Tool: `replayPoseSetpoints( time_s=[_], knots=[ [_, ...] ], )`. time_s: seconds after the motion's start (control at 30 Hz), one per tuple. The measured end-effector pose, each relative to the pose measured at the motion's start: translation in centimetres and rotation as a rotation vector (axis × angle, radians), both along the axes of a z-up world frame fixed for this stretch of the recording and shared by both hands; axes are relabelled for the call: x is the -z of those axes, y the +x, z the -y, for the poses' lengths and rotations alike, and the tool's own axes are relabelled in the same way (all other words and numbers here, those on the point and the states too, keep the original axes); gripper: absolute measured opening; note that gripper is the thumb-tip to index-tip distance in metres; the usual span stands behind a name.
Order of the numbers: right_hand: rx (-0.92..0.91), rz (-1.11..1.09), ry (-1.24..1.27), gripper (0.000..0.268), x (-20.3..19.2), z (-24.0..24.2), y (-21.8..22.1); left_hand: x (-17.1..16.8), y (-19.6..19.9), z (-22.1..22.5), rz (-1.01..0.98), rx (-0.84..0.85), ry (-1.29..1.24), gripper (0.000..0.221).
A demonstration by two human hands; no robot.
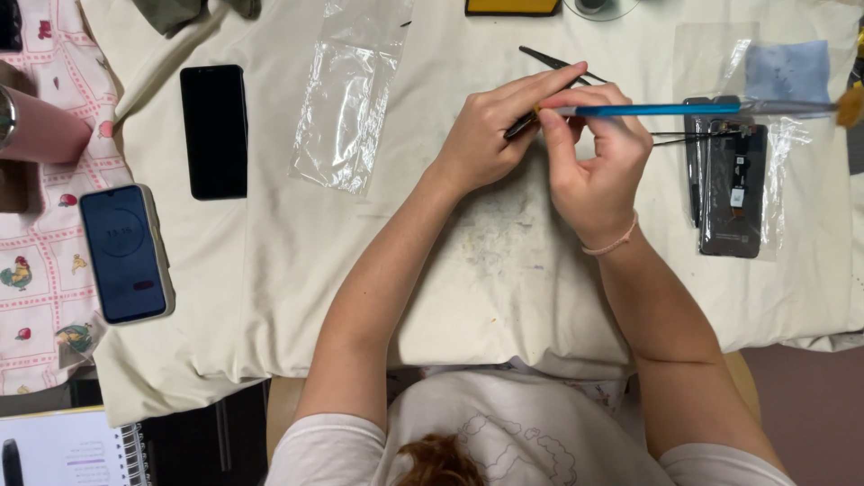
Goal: Cleaning and preparing a mobile phone screen for replacement using a brush, tweezers, and adhesive.
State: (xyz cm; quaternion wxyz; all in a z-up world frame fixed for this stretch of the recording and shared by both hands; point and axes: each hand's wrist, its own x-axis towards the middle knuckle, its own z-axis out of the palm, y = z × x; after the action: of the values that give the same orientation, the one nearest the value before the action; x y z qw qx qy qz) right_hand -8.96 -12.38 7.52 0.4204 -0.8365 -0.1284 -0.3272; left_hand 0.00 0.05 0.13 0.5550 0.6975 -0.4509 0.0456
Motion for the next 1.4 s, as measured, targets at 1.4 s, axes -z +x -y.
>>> replayPoseSetpoints(
  time_s=[1.4],
  knots=[
    [0.003, -0.178, 0.325, 0.010, 8.9, 5.4, 1.5, 4.0, -4.1, -5.2, -0.375, -0.358, 0.005, 0.026]
  ],
)
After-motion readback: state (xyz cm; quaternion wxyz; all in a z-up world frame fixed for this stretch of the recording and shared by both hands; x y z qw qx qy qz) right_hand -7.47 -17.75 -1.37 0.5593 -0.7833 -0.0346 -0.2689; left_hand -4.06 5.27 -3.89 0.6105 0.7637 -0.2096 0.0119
